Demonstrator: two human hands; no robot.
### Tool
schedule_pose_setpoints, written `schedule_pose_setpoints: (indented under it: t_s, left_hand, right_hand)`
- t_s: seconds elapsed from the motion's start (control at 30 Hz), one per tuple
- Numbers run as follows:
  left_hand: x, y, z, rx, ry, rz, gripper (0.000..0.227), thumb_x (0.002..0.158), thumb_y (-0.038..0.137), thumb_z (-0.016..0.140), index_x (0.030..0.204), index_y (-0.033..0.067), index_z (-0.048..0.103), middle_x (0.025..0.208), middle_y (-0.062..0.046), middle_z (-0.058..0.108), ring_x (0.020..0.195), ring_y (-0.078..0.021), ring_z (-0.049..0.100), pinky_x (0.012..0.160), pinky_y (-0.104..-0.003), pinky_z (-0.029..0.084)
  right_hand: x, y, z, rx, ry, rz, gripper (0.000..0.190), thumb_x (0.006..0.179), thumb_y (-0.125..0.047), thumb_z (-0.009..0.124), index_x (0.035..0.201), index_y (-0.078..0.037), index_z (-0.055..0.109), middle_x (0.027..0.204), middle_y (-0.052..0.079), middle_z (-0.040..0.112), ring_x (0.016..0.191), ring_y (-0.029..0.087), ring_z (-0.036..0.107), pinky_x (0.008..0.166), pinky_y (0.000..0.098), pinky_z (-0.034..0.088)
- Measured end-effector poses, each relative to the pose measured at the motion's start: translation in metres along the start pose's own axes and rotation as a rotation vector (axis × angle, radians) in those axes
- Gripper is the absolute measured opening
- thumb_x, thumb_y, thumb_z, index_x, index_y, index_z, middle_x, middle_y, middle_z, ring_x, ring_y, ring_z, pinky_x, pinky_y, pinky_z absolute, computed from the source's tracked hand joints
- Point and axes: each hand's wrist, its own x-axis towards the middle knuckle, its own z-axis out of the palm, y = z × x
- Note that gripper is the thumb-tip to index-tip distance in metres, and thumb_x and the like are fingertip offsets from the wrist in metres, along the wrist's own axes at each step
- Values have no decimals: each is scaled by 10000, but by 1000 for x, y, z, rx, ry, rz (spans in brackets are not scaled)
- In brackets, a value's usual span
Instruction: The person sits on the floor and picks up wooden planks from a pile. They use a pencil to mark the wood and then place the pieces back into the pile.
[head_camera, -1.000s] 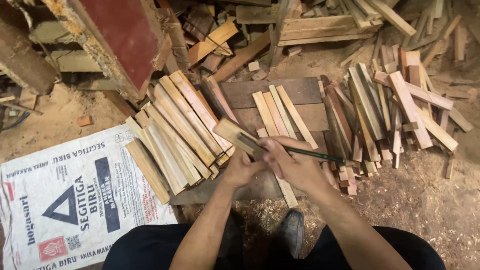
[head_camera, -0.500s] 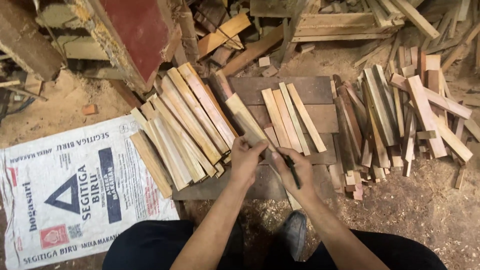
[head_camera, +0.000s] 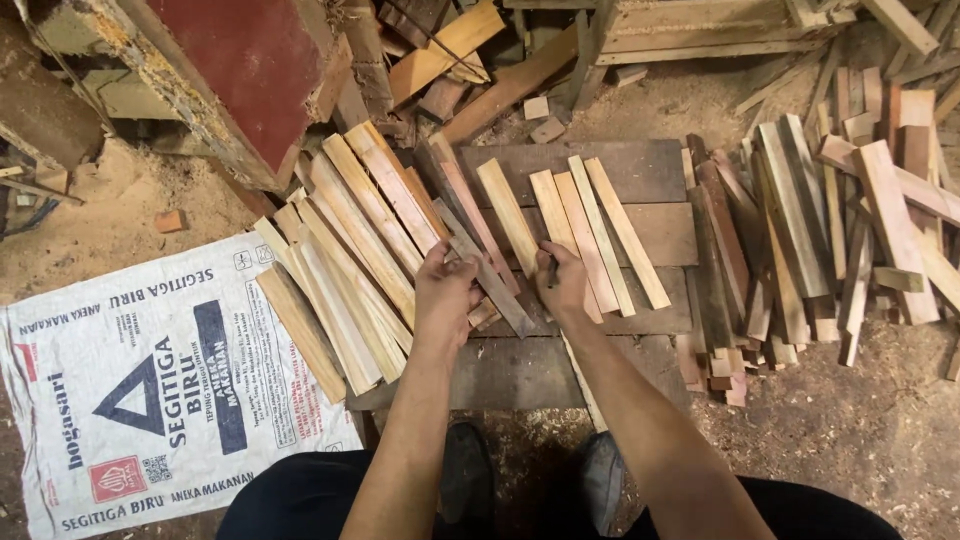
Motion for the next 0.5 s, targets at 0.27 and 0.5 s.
schedule_pose_setpoints:
  t_s: [0.27,0.5]
  left_hand:
    - [17,-14,14,6,8,-156,392,952,18,617,1328,23,507,932,-58,476,557,-145,502,297,-245,332]
    - [2,-1,32,36,34,-136,384,927,8,593,1300,15,503,921,-52,451,699,-153,592,501,-203,480]
  right_hand:
    - [13,-9,23,-669,-160,-421,237,928,-101,658,1093,-190,803,789,67,780,775,325,758,747,340,616]
    - [4,-18,27,-958,154,-368,124,839,-130,576,814,-94,692,511,-34,521,430,212,593,400,292,393]
